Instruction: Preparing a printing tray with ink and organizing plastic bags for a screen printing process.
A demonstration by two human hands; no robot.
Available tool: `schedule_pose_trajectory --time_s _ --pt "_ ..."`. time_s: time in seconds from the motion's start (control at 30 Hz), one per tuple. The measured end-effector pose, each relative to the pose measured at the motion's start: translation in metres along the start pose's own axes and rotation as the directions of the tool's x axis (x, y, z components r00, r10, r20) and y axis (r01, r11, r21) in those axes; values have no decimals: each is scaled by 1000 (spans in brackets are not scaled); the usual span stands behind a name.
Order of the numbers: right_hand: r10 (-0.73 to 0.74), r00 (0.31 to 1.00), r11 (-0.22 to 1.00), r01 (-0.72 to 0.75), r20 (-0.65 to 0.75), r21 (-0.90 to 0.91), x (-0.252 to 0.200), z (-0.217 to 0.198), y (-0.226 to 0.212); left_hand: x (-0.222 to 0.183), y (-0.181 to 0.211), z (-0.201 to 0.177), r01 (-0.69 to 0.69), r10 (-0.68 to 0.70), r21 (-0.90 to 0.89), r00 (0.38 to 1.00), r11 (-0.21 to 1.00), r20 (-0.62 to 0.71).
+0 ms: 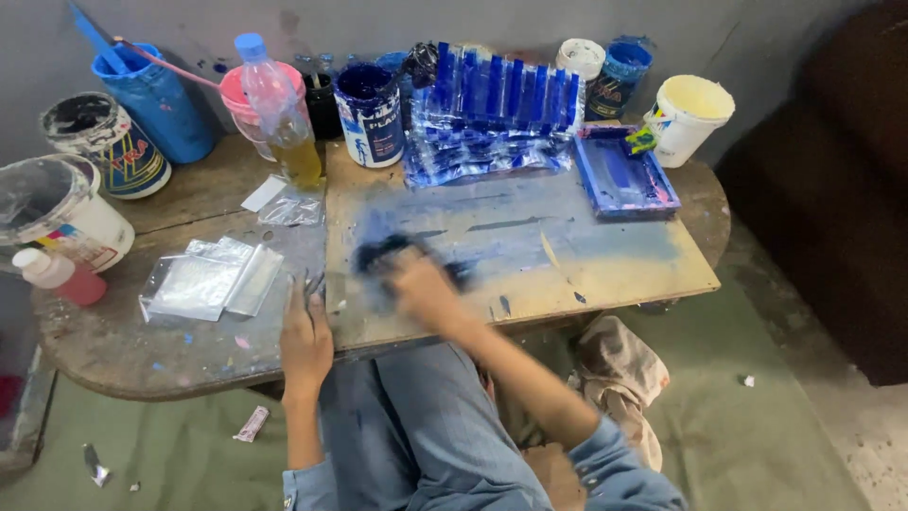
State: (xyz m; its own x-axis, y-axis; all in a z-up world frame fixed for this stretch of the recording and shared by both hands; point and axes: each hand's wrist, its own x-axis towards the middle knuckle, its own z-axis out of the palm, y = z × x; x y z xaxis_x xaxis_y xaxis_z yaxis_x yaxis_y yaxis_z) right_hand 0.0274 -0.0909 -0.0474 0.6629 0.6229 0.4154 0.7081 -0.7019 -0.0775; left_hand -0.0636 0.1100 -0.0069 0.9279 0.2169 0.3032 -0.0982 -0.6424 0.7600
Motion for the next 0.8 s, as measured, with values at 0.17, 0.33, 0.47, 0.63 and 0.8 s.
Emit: schedule_pose_trajectory --time_s 0.17,0.33,0.47,0.63,0.8 --pt "544 829 739 -545 -126 -396 -54 -18 204 0 -8 5 -27 27 -3 1000 1000 -2" --pt "568 788 806 -591 -236 -33 -57 -18 255 -2 -7 5 -47 47 -17 999 999 6" --pt "525 835 850 -526 -168 42 -15 19 238 -6 4 0 -13 14 -15 1000 1000 28" --pt "371 922 928 -364 -109 83 48 31 134 -5 15 -4 1 -1 -6 1000 1000 22" --pt "1 985 938 59 -173 343 58 18 -2 0 -11 7 26 -26 -32 1000 999 4"
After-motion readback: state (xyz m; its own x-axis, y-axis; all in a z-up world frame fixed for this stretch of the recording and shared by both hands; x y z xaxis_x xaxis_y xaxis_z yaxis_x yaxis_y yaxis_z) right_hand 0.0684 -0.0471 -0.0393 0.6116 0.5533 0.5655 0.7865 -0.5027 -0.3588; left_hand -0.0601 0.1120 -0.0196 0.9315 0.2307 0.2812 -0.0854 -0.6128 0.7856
